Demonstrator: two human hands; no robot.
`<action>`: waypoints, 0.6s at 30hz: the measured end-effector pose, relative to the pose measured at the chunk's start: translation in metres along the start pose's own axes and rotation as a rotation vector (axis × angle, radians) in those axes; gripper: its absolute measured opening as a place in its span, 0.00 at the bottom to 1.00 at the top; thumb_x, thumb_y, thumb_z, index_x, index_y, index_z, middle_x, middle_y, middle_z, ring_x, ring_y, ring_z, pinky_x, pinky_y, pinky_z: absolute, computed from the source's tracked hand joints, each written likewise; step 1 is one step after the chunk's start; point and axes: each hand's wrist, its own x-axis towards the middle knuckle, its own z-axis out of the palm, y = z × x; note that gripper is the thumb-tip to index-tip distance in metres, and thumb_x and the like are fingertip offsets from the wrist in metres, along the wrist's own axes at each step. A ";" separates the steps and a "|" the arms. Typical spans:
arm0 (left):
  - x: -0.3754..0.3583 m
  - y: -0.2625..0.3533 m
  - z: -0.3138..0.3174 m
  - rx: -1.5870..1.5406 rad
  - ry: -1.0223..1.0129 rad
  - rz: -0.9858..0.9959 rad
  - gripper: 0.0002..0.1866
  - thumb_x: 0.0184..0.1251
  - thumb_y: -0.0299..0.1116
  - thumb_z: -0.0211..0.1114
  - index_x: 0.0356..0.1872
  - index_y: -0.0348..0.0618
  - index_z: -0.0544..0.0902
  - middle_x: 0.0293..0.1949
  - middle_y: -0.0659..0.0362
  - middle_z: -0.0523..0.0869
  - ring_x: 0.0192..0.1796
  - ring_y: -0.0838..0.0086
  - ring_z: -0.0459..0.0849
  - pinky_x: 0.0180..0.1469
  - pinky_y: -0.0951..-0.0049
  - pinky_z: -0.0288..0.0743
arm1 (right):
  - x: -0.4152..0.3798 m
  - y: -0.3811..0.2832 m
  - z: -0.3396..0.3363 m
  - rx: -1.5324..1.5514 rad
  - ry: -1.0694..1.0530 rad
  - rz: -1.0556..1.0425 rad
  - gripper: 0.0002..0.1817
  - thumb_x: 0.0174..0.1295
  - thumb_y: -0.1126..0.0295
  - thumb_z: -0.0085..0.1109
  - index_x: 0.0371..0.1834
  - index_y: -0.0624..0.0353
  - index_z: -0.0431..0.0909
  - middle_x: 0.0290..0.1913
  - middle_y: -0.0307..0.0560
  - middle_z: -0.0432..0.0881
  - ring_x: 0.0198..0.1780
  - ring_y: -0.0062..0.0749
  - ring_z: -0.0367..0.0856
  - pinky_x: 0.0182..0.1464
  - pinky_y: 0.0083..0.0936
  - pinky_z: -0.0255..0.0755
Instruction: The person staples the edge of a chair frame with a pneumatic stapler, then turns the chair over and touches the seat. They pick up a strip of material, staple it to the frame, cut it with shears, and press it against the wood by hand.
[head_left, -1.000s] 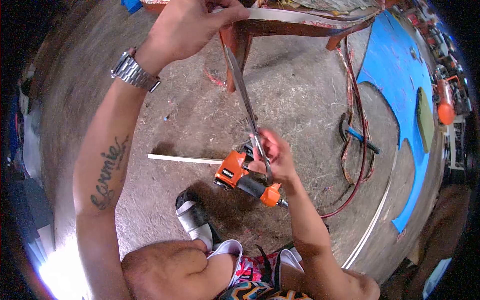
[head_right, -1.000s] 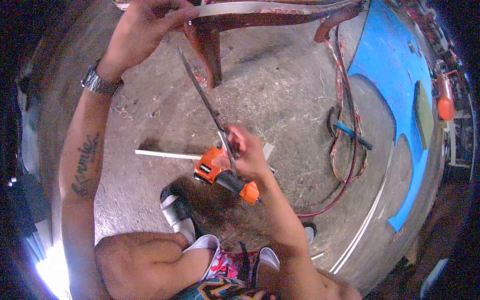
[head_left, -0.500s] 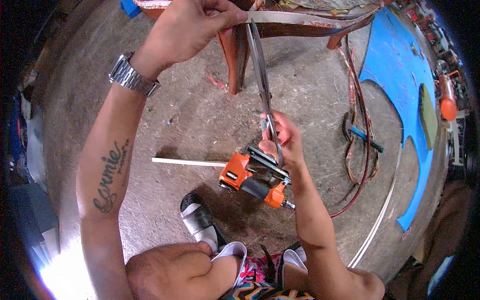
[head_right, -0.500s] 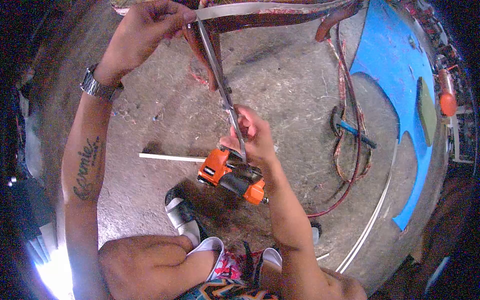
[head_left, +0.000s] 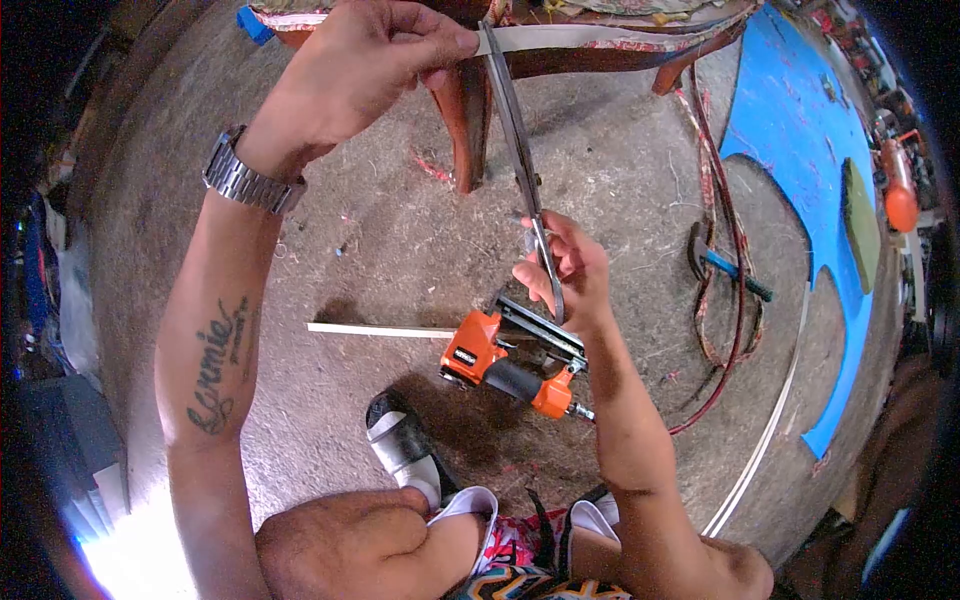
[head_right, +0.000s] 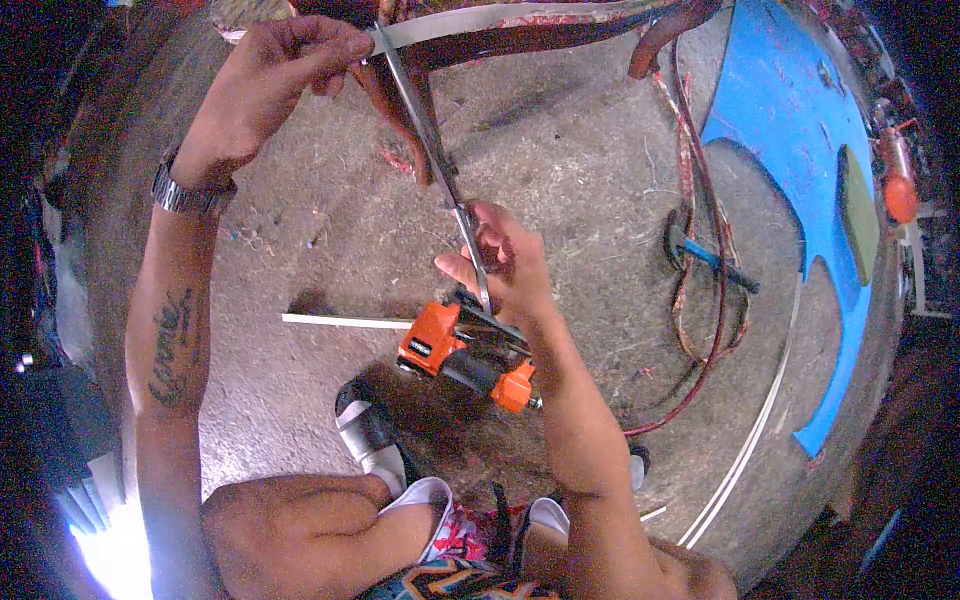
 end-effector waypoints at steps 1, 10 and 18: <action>-0.001 0.003 0.000 0.004 -0.003 -0.013 0.15 0.68 0.42 0.65 0.39 0.40 0.87 0.27 0.67 0.81 0.30 0.85 0.73 0.35 0.80 0.67 | 0.000 0.001 0.000 -0.005 -0.001 -0.006 0.33 0.55 0.70 0.73 0.63 0.64 0.69 0.28 0.38 0.76 0.24 0.16 0.72 0.25 0.16 0.65; -0.006 0.013 0.003 -0.114 -0.082 -0.018 0.15 0.69 0.44 0.64 0.36 0.40 0.87 0.24 0.68 0.78 0.29 0.85 0.72 0.33 0.80 0.64 | 0.004 -0.011 0.005 0.058 0.007 0.015 0.33 0.51 0.62 0.77 0.58 0.63 0.73 0.23 0.33 0.73 0.26 0.15 0.71 0.29 0.17 0.64; -0.012 0.020 0.008 -0.124 -0.038 -0.091 0.14 0.68 0.42 0.65 0.37 0.40 0.86 0.24 0.68 0.79 0.28 0.86 0.72 0.32 0.81 0.64 | 0.000 -0.014 0.005 -0.014 -0.016 -0.029 0.24 0.57 0.77 0.66 0.58 0.66 0.72 0.26 0.36 0.76 0.21 0.14 0.72 0.21 0.15 0.62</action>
